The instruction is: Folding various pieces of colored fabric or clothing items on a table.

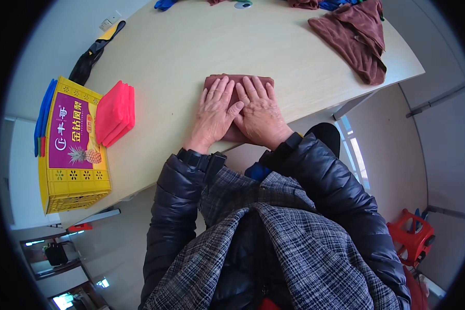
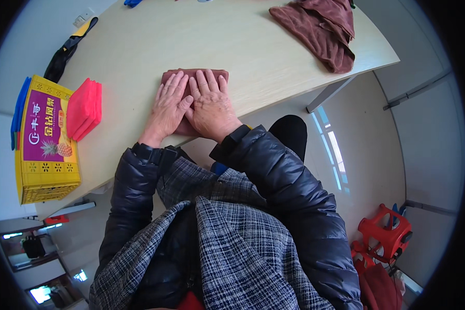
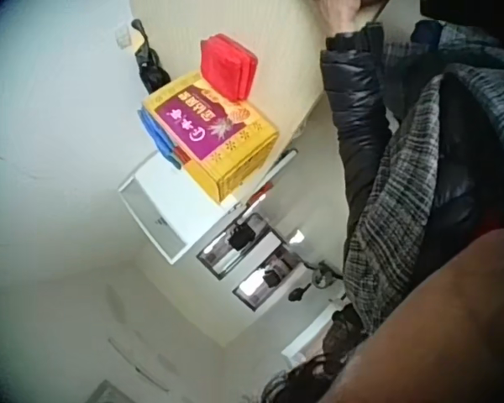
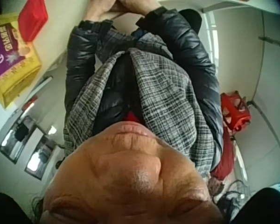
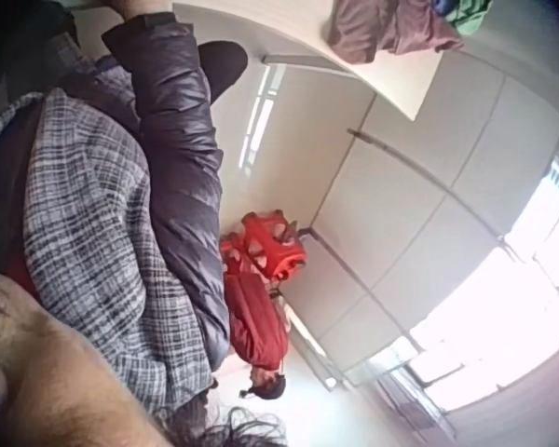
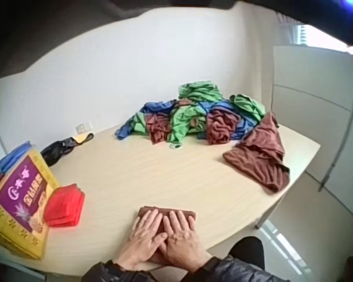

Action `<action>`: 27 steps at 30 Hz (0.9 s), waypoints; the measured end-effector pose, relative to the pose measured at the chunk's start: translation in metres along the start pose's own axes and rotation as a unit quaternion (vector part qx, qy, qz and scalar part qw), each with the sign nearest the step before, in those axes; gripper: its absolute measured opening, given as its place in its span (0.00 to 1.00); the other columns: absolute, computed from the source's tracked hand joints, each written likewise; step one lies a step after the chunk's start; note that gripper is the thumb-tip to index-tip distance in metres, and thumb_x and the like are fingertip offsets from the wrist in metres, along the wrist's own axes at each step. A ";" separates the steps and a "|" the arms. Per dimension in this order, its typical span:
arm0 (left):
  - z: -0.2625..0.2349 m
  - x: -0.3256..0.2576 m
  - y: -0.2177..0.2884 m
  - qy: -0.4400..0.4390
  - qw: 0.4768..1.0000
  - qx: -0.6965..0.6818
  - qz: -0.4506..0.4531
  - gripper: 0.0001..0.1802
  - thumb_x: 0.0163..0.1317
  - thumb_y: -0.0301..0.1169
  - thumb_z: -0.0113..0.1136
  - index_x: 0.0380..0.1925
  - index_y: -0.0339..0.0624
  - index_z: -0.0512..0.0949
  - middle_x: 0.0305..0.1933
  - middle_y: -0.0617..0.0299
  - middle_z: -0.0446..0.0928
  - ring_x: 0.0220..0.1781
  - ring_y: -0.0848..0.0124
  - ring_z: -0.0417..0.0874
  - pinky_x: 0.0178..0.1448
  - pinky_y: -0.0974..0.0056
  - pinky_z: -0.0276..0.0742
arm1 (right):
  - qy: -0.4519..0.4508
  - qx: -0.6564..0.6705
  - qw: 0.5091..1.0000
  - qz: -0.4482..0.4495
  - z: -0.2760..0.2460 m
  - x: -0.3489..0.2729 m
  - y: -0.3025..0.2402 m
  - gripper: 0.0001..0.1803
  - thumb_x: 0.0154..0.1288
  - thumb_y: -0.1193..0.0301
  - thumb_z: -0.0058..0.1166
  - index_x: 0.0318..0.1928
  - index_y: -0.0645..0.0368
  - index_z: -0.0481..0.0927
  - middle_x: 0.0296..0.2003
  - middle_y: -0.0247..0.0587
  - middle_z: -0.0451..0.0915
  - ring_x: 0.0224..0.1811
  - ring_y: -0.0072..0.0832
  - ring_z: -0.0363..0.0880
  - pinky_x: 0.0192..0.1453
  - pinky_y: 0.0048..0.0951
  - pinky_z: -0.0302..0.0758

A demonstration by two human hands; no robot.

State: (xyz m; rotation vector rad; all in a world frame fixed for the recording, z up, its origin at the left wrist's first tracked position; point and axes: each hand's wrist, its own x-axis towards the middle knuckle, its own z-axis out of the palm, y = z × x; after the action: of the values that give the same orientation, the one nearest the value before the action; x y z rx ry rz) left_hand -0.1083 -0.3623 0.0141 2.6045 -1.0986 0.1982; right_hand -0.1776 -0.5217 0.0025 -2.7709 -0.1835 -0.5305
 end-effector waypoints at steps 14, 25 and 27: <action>-0.003 0.007 -0.009 0.003 0.995 0.004 -0.097 0.39 0.78 0.59 0.36 0.77 0.43 0.59 0.81 0.50 0.56 0.83 0.53 0.53 0.83 0.46 0.46 | -0.006 0.009 0.997 0.077 -0.012 -0.010 0.006 0.41 0.74 0.49 0.48 0.75 0.66 0.61 0.76 0.58 0.58 0.81 0.51 0.52 0.81 0.52 0.51; -0.015 -0.014 0.017 0.082 0.995 0.054 -0.003 0.36 0.76 0.54 0.44 0.73 0.39 0.64 0.79 0.49 0.60 0.82 0.54 0.56 0.83 0.43 0.46 | 0.007 -0.039 0.998 0.041 -0.026 -0.007 0.004 0.39 0.72 0.55 0.50 0.73 0.69 0.62 0.74 0.60 0.60 0.79 0.52 0.54 0.82 0.53 0.50; -0.007 -0.015 0.015 0.052 0.998 0.022 0.005 0.36 0.75 0.53 0.46 0.73 0.40 0.65 0.79 0.49 0.60 0.82 0.54 0.56 0.83 0.45 0.46 | 0.016 -0.050 0.998 0.018 -0.018 0.002 0.003 0.38 0.71 0.56 0.50 0.73 0.69 0.62 0.74 0.60 0.61 0.79 0.53 0.55 0.82 0.54 0.49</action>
State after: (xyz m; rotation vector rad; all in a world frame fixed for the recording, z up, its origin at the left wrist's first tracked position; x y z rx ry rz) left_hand -0.1296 -0.3604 0.0203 2.5959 -1.0838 0.3595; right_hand -0.1817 -0.5305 0.0181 -2.8554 -0.1017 -0.5889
